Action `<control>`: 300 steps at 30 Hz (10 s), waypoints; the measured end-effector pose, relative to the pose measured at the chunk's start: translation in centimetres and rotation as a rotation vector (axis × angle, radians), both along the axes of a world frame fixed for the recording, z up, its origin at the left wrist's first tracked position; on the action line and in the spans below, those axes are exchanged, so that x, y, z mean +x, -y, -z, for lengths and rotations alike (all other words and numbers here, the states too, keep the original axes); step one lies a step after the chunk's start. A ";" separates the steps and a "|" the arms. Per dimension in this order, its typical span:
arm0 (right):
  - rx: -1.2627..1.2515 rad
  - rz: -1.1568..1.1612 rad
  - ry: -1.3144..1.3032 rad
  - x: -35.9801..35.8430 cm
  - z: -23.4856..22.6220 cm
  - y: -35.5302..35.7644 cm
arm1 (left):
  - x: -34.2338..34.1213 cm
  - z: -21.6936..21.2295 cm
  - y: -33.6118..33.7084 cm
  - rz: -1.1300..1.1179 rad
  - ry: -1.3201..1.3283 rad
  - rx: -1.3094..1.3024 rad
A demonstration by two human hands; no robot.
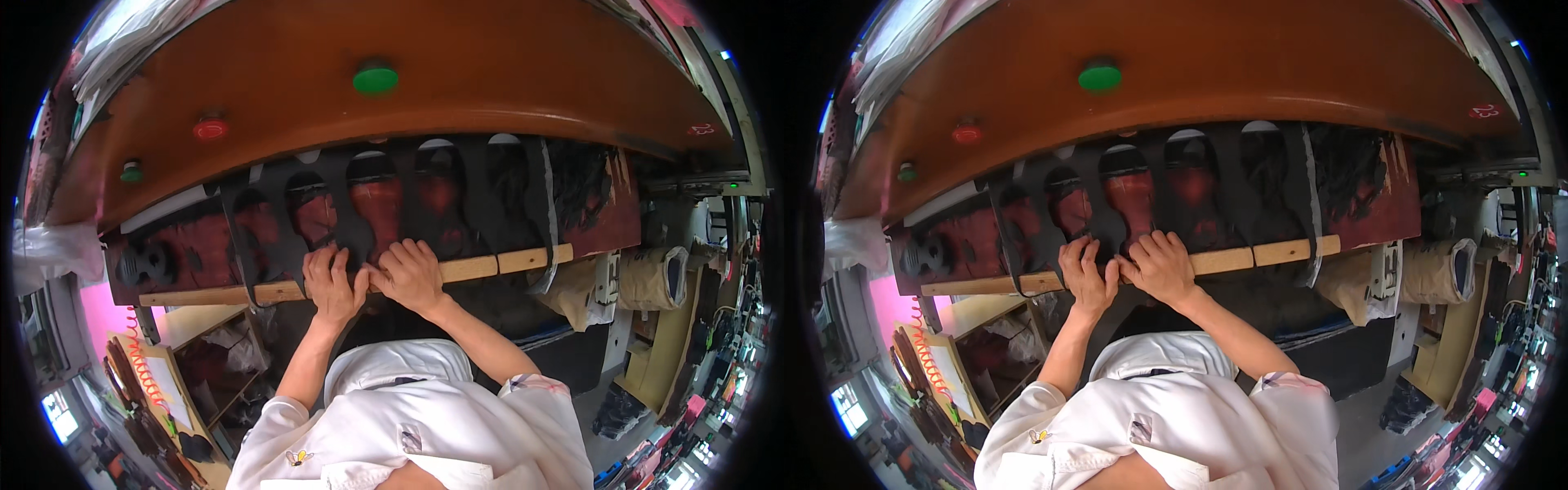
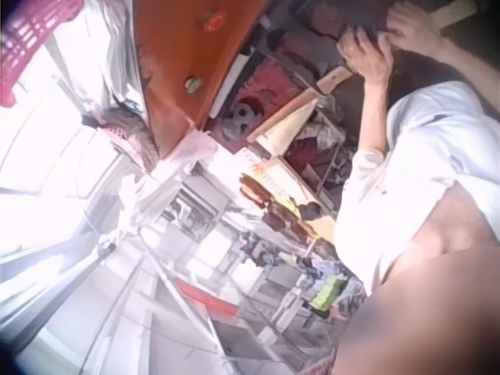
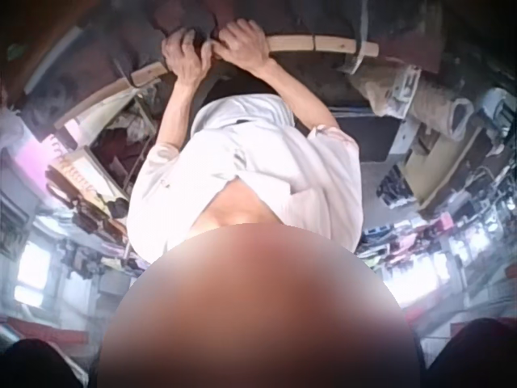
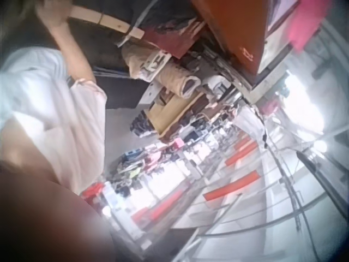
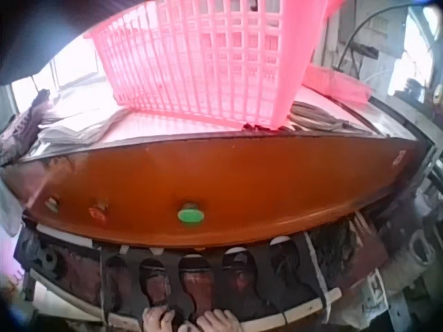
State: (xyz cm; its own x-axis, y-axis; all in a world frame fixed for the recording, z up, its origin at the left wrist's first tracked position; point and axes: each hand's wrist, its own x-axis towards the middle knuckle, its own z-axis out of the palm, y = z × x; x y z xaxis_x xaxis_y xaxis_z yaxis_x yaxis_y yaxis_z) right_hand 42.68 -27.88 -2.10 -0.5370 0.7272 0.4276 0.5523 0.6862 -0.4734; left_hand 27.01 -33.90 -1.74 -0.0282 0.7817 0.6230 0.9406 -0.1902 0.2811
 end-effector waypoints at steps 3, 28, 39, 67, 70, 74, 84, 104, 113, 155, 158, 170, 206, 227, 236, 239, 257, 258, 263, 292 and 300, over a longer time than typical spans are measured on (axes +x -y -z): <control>0.013 0.021 -0.001 -0.2 -0.1 0.1 | -0.1 1.4 0.8 -0.001 -0.080 -0.110; 0.037 0.173 -0.183 -0.2 -4.4 2.9 | 1.1 -2.5 2.1 -0.130 0.227 0.062; -0.203 0.136 0.013 -3.3 -4.6 1.1 | 3.0 0.8 8.7 -0.111 0.137 -0.043; -1.065 -0.029 -0.997 8.0 -9.4 0.5 | -3.6 -5.8 14.5 -0.538 1.061 -0.012; -0.661 0.135 -0.543 8.3 -8.8 1.2 | -7.0 -5.7 16.3 -0.716 0.104 0.053; -0.347 0.282 -0.094 7.2 -6.7 1.1 | -4.3 -5.9 14.8 -0.516 0.366 -0.069; -0.234 0.283 -0.039 6.6 -5.4 -0.7 | 12.7 -2.9 5.8 0.116 0.354 -0.257; -0.164 0.046 -0.099 9.5 -1.7 10.7 | 8.0 -2.4 -10.0 0.076 0.203 0.125; -0.106 0.105 -0.093 5.3 -1.6 2.2 | 3.4 -14.2 -23.4 -0.006 -0.068 0.643; 0.012 0.208 -0.350 7.3 -4.4 4.1 | 8.0 -3.4 3.4 0.075 0.255 -0.093; 0.120 0.321 -0.072 6.8 -5.0 -1.7 | 7.5 -2.4 -0.5 0.008 0.082 -0.025; -0.166 0.268 0.142 6.0 -5.1 0.1 | 10.0 0.4 7.7 0.057 -0.012 -0.112; -0.644 0.137 -0.548 15.2 -9.4 -0.8 | -4.7 -6.9 13.8 -0.643 -0.072 -0.016; -0.491 0.421 -0.803 17.9 -6.2 -0.8 | 20.1 -2.4 1.3 0.161 0.386 -0.126; -0.320 0.190 -0.206 18.2 -4.1 15.9 | 19.1 -2.2 -2.2 0.159 0.296 0.027; -0.186 0.097 -0.056 17.0 -2.6 14.4 | 18.3 -1.9 -5.6 0.146 0.296 0.107; -0.004 0.247 -0.001 9.6 -1.4 1.8 | 2.4 -12.6 -24.2 -0.164 -0.217 0.681; -0.016 0.253 0.003 9.4 -1.3 1.0 | 1.9 -12.7 -25.1 -0.150 -0.274 0.748; 0.010 0.258 0.006 9.2 -1.1 -1.2 | 2.0 -11.7 -23.9 -0.168 -0.238 0.759; 0.067 0.328 -0.001 10.1 -1.6 4.1 | 8.1 -1.5 4.5 0.176 0.295 -0.229; 0.066 0.308 -0.158 13.1 -4.5 5.4 | 5.5 -2.8 -0.9 0.062 0.012 -0.005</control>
